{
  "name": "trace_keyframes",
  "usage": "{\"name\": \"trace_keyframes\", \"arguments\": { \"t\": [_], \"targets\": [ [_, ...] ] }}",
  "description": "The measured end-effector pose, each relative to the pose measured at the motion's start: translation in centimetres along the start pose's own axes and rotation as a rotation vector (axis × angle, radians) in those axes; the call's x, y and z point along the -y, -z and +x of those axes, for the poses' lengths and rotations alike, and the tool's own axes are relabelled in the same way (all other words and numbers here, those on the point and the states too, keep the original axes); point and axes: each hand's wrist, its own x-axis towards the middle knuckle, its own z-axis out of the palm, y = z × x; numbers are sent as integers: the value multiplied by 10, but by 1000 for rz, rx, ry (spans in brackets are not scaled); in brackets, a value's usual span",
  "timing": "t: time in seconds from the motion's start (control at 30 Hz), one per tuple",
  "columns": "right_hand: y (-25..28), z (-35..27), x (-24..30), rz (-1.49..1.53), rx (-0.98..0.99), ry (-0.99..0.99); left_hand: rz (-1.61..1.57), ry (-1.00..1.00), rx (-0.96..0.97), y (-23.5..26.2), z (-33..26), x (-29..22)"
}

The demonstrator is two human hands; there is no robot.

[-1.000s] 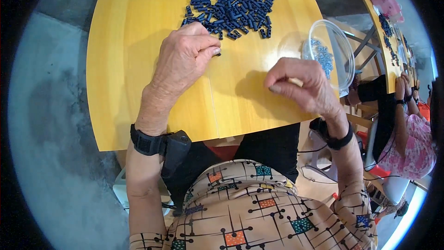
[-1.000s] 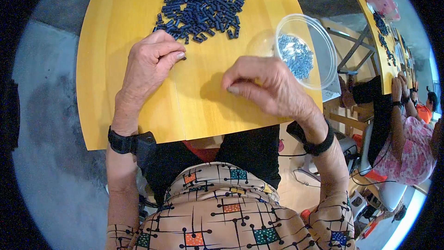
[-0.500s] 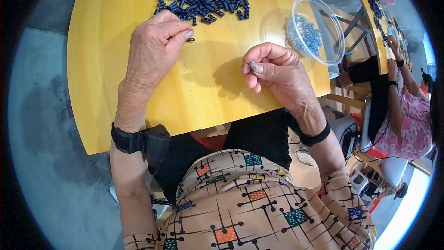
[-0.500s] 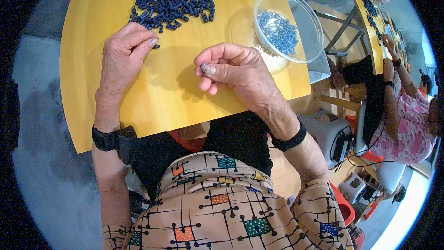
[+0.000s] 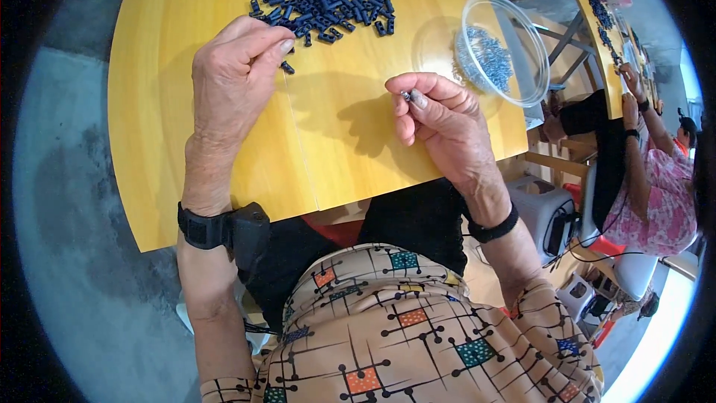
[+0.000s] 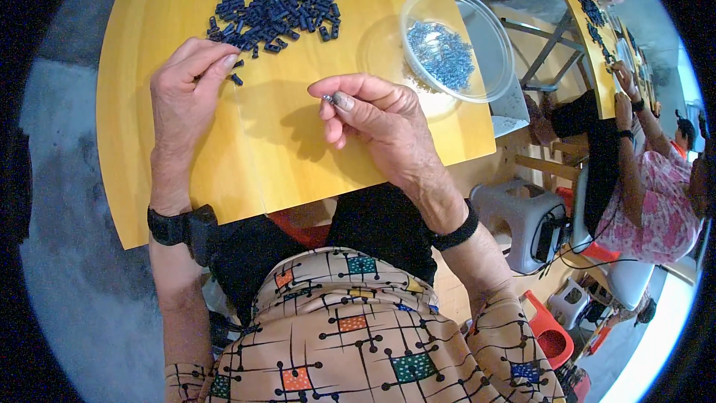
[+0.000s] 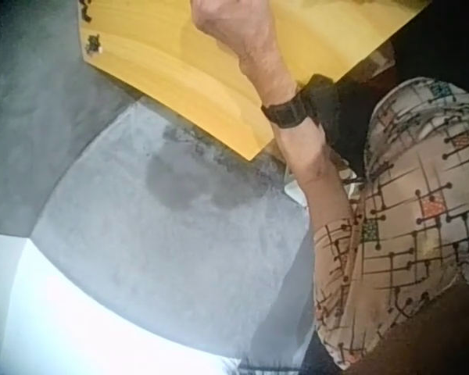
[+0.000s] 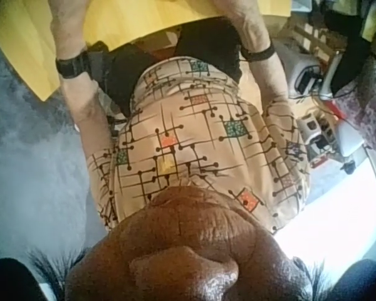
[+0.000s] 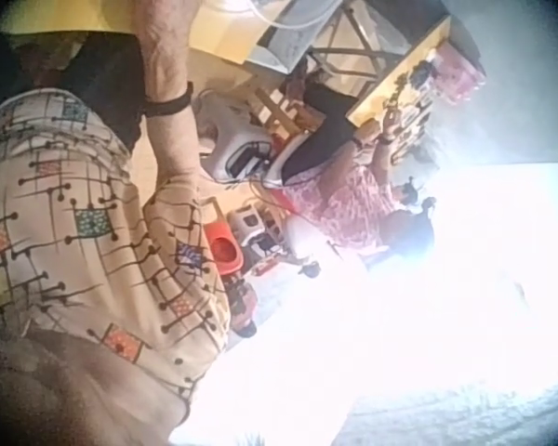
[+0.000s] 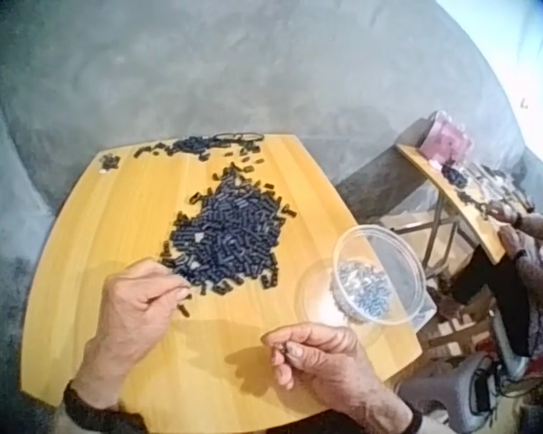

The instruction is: Assembling small plastic components by inserting gray pieces into blue plastic tubes.

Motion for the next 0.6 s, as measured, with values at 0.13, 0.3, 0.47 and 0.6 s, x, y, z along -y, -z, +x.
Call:
{"name": "trace_keyframes", "arguments": {
  "t": [0.13, 0.3, 0.47, 0.6],
  "targets": [
    [3, 1, 0, 44, 12, 6, -40, 54, 47, 5, 2, -4],
    [5, 0, 1, 79, 6, -10, -64, 84, 131, 13, 3, -5],
    [6, -1, 1, 108, 22, -14, -108, 70, 238, 17, 4, 0],
    [3, -28, 2, -75, -100, 27, -138, 101, 330, 18, 3, 1]
  ]
}}
